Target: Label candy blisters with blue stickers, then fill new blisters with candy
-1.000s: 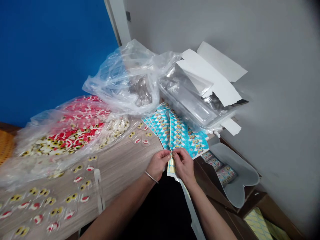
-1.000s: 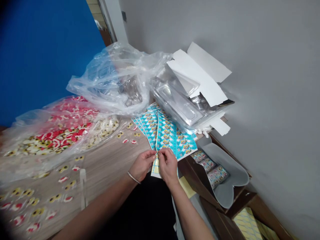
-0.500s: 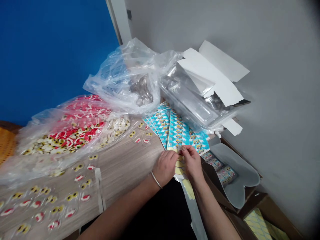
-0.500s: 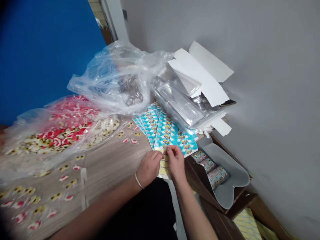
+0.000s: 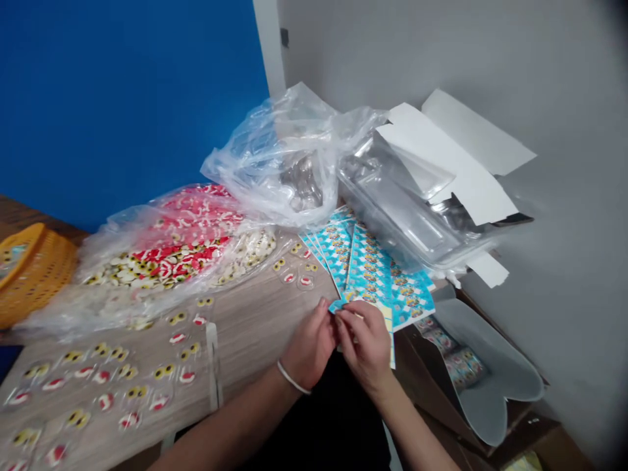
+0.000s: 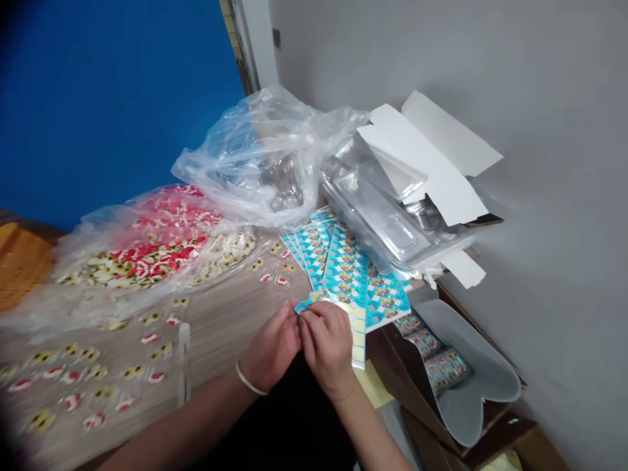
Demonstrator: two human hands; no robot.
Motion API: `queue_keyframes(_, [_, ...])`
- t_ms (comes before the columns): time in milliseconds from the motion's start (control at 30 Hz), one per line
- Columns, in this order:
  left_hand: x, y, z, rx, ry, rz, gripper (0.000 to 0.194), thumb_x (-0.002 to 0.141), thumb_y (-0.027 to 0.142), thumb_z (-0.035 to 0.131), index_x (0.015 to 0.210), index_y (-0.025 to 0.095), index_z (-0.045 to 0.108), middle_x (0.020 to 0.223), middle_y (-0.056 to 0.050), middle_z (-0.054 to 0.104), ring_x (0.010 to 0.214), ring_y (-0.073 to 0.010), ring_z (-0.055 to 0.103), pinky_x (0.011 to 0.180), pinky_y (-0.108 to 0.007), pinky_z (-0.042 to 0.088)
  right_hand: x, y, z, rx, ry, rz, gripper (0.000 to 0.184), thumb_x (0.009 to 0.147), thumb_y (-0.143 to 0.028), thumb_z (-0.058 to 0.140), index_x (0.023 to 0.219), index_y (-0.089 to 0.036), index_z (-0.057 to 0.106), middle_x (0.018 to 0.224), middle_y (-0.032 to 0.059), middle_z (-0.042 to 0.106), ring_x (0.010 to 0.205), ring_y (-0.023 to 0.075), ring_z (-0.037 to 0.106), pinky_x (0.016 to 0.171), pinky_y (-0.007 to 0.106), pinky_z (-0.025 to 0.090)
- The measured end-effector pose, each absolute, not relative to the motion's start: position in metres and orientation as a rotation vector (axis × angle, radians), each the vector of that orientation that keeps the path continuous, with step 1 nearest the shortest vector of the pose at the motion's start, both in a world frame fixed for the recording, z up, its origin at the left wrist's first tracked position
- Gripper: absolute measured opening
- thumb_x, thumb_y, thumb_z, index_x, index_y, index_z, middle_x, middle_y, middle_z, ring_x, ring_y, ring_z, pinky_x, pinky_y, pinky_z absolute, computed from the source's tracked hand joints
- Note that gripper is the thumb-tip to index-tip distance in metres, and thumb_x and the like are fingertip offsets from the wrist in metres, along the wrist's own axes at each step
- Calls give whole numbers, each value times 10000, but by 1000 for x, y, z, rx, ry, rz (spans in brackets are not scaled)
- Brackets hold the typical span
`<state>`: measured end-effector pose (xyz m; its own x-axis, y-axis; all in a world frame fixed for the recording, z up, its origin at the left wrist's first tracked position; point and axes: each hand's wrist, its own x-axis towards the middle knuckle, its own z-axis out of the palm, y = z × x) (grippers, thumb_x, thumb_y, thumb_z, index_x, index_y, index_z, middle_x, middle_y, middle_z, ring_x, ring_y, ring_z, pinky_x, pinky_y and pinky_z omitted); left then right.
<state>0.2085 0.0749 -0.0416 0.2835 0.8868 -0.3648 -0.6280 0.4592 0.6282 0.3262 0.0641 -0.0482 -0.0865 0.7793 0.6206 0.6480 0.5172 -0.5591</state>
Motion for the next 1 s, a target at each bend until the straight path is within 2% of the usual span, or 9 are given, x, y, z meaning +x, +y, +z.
queue_keyframes(100, [175, 66, -39, 209, 853, 1179, 186, 781, 305, 726, 862, 158, 647, 871, -29, 682, 826, -137, 629, 770, -245, 478, 299, 72, -50, -1048, -2057, 350, 289, 853, -114, 571, 1111, -231, 630, 1112, 87, 658, 1144, 264, 553, 978, 485, 444])
queue_keyframes(233, [122, 67, -46, 114, 1100, 1300, 248, 695, 315, 785, 812, 153, 637, 800, -18, 685, 730, -141, 651, 670, -242, 503, 278, 99, -48, -1051, -2070, 631, 318, 869, -148, 506, 1160, -220, 610, 1233, 102, 626, 1179, 239, 552, 1001, 441, 440])
queue_keyframes(300, [98, 69, -46, 111, 1198, 1355, 280, 664, 334, 802, 789, 151, 631, 768, -12, 682, 696, -141, 655, 645, -241, 512, 276, 124, -53, -1274, -1965, 610, 306, 888, -159, 464, 1153, -203, 611, 1174, 116, 645, 1106, 234, 585, 958, 412, 461])
queue_keyframes(433, [68, 68, -42, 135, 1253, 1427, 290, 651, 343, 803, 783, 149, 633, 751, -6, 679, 672, -131, 650, 650, -243, 528, 273, 177, -69, -1660, -2017, 471, 306, 860, -232, 535, 1150, -167, 608, 1099, 129, 654, 1040, 270, 576, 922, 399, 438])
queue_keyframes(667, [56, 58, -47, 100, 1255, 1440, 288, 647, 336, 806, 785, 157, 628, 753, -4, 683, 666, -133, 653, 632, -240, 525, 263, 168, -80, -1732, -2226, 432, 264, 854, -277, 589, 1099, -183, 623, 1036, 101, 649, 996, 264, 563, 887, 365, 416])
queue_keyframes(767, [62, 55, -50, 99, 1234, 1440, 293, 649, 335, 810, 801, 156, 634, 788, -23, 700, 726, -159, 675, 688, -271, 530, 260, 134, -80, -1672, -2244, 449, 266, 859, -303, 607, 1098, -187, 621, 1024, 93, 644, 988, 261, 564, 882, 366, 420])
queue_keyframes(833, [70, 55, -53, 128, 1206, 1445, 278, 672, 331, 800, 823, 158, 644, 855, -44, 718, 832, -180, 684, 790, -303, 523, 258, 114, -81, -1656, -2215, 435, 284, 864, -321, 614, 1111, -182, 617, 1054, 100, 637, 995, 260, 565, 881, 371, 425])
queue_keyframes(933, [86, 59, -61, 243, 1193, 1406, 226, 743, 351, 747, 829, 164, 654, 917, -64, 727, 993, -211, 657, 947, -352, 463, 259, 95, -82, -1670, -2146, 399, 278, 877, -329, 606, 1110, -179, 618, 1095, 106, 627, 997, 256, 569, 871, 371, 431])
queue_keyframes(1000, [96, 64, -66, 366, 1207, 1353, 209, 788, 370, 699, 834, 170, 659, 920, -60, 722, 1018, -220, 637, 982, -366, 431, 262, 90, -82, -1682, -2117, 387, 256, 886, -325, 595, 1094, -178, 623, 1089, 106, 628, 989, 251, 574, 858, 364, 436])
